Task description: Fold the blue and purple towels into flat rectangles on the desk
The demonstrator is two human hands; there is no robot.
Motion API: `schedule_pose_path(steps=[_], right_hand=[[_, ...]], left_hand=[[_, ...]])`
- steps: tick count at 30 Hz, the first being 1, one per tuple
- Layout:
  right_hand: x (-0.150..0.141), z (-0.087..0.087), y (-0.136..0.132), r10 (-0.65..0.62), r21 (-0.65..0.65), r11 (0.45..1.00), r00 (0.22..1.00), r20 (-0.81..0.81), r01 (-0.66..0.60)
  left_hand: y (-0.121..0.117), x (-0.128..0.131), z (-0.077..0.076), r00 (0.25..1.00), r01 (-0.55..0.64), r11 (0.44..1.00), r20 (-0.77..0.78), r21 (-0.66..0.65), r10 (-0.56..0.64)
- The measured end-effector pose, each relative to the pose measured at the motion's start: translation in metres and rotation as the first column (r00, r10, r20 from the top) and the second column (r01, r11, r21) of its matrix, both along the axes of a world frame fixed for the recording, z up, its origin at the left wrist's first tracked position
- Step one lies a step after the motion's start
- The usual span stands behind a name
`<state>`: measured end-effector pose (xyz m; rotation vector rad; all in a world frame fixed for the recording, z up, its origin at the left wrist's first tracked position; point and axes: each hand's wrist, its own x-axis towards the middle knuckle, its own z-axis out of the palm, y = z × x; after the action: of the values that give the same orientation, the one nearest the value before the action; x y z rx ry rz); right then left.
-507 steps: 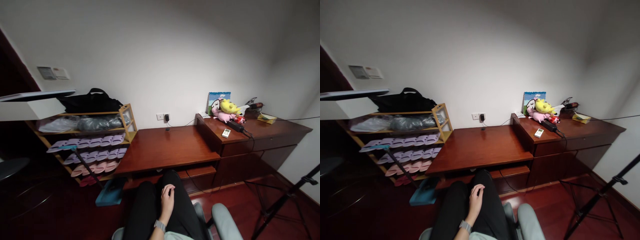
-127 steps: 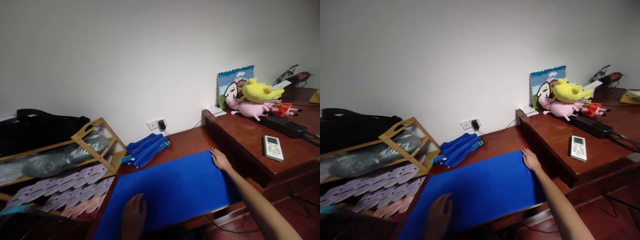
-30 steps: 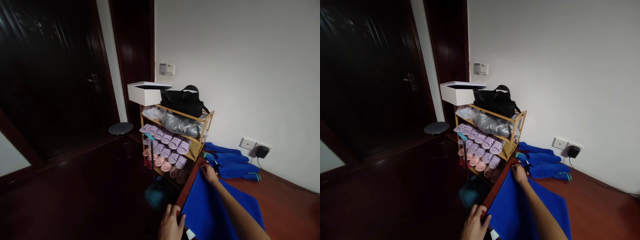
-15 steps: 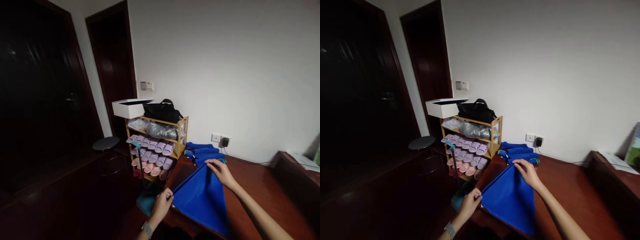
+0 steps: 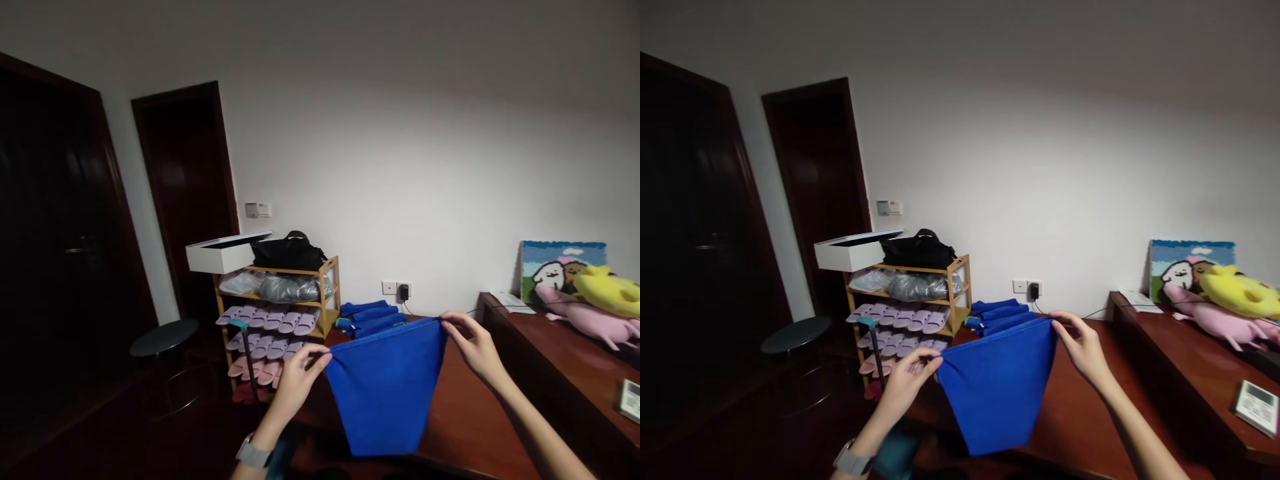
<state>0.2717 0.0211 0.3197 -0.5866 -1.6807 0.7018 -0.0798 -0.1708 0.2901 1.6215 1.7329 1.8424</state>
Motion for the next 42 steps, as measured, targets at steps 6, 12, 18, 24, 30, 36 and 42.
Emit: schedule_pose_path(steps=[6, 12, 18, 24, 30, 36, 42], right_hand=[[0.034, 0.004, -0.02, -0.055, 0.119, 0.991, 0.998, -0.033, 0.059], [0.058, 0.002, -0.042, -0.11, 0.157, 0.981, 0.992, -0.055, 0.117], [0.078, -0.003, -0.057, -0.202, 0.18, 0.961, 0.977, -0.062, 0.21], [0.088, -0.002, -0.063, -0.229, 0.196, 0.952, 0.972, -0.045, 0.233], [0.095, -0.011, -0.061, -0.241, 0.179, 0.954, 0.97, -0.031, 0.242], [0.102, -0.013, -0.068, -0.259, 0.119, 0.958, 0.966, -0.023, 0.26], [0.102, -0.014, -0.073, -0.254, 0.094, 0.962, 0.967, -0.024, 0.255]], left_hand=[[0.007, 0.02, 0.041, 0.998, 0.06, 0.997, -0.02, 0.045, -0.059], [0.012, 0.031, 0.058, 0.993, 0.11, 0.992, 0.038, 0.066, -0.112], [0.011, 0.04, 0.062, 0.964, 0.219, 0.975, 0.149, 0.021, -0.22], [0.019, 0.045, 0.06, 0.96, 0.231, 0.972, 0.17, -0.034, -0.222], [0.026, 0.05, 0.059, 0.958, 0.245, 0.968, 0.172, -0.063, -0.231], [0.029, 0.052, 0.054, 0.949, 0.282, 0.957, 0.165, -0.071, -0.267], [0.035, 0.049, 0.044, 0.941, 0.292, 0.956, 0.189, -0.026, -0.282]])
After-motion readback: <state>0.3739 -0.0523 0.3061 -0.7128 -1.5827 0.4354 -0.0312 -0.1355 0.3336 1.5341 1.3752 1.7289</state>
